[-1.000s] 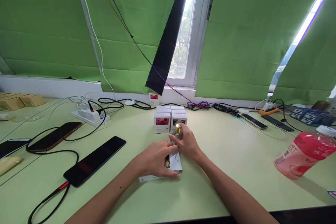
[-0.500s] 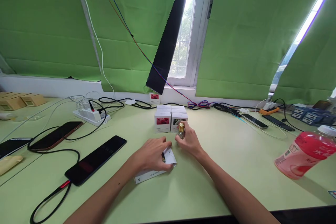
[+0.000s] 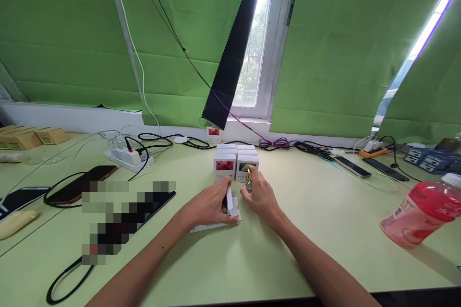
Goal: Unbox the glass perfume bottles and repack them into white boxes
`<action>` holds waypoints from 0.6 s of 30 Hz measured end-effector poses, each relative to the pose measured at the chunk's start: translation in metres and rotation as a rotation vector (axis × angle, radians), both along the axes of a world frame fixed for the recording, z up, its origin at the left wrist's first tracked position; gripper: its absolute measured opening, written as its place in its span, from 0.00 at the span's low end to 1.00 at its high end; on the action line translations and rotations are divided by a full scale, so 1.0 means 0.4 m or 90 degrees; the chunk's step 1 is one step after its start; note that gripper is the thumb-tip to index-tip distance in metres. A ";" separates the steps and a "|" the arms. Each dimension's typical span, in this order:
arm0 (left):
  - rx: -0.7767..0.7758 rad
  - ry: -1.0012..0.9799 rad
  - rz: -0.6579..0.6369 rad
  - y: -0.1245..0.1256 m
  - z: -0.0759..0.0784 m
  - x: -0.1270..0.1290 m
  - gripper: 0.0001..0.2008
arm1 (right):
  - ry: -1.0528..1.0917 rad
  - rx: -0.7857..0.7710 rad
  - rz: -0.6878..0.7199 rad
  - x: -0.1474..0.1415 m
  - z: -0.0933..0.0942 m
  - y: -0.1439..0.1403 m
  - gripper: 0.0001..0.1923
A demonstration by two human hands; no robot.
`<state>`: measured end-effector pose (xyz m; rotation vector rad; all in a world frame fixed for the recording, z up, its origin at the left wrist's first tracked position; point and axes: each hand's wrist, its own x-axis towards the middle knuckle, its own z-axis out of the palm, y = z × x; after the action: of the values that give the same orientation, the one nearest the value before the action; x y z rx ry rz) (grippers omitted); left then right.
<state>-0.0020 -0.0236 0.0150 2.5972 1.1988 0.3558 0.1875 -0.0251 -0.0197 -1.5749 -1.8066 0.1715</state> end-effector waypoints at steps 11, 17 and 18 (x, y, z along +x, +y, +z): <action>0.023 -0.011 0.052 0.008 -0.016 0.001 0.27 | -0.074 -0.044 -0.047 -0.001 0.008 -0.011 0.27; 0.055 0.009 0.020 0.008 -0.012 -0.006 0.24 | -0.094 -0.054 -0.056 0.004 0.017 -0.011 0.25; 0.055 0.022 0.016 0.008 -0.009 -0.007 0.24 | -0.097 -0.054 -0.058 0.004 0.018 -0.011 0.25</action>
<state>-0.0049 -0.0204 0.0115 2.6747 1.2546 0.3771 0.1893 -0.0297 -0.0126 -1.7681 -1.8598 0.0870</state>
